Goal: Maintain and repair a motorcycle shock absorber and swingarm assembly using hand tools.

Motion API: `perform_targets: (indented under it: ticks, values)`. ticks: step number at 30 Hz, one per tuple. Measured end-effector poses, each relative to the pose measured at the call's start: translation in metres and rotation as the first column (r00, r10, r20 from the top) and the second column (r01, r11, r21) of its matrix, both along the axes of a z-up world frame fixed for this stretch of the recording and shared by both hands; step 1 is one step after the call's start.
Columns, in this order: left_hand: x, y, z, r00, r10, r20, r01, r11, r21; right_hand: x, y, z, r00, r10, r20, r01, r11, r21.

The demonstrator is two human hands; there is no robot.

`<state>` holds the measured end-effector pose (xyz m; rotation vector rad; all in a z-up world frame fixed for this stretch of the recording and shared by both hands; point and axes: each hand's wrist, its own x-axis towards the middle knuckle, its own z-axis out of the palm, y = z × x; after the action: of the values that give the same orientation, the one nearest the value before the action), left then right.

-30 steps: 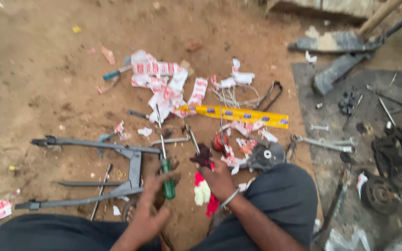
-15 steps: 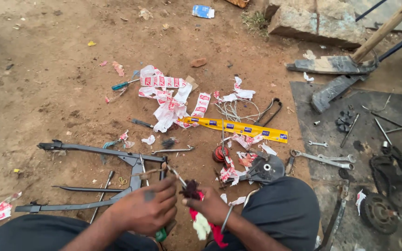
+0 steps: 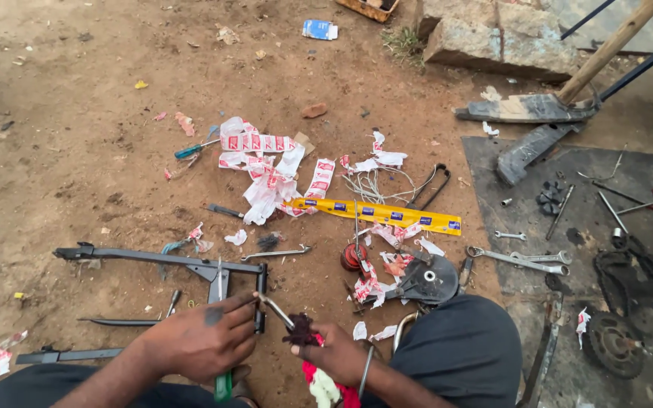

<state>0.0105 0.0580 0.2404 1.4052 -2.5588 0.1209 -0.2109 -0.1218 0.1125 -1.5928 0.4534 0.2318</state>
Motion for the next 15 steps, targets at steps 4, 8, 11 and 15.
perform_targets:
  ticks: [4, 8, 11, 15]
  values:
    - [0.000, -0.005, -0.003, 1.000, -0.015, 0.004, 0.015, 0.999, 0.028, -0.004, -0.002, 0.006, 0.979, 0.107, 0.176, -0.084, 0.987, -0.134]
    - [0.008, 0.002, -0.019, 0.964, 0.238, -0.117, -0.231, 0.970, 0.070, 0.000, -0.001, 0.009, 0.994, 0.091, 0.054, -0.085, 0.991, -0.108]
    - [0.014, 0.002, -0.044, 0.902, 0.383, -0.198, -0.385, 0.922, 0.032, 0.002, 0.003, 0.015, 0.996, 0.061, 0.059, -0.057, 0.997, -0.058]
    - [0.013, -0.003, -0.053, 0.821, 0.483, -0.304, -0.538, 0.833, -0.132, 0.003, 0.015, 0.007, 0.991, -0.092, 0.097, 0.090, 0.996, 0.020]
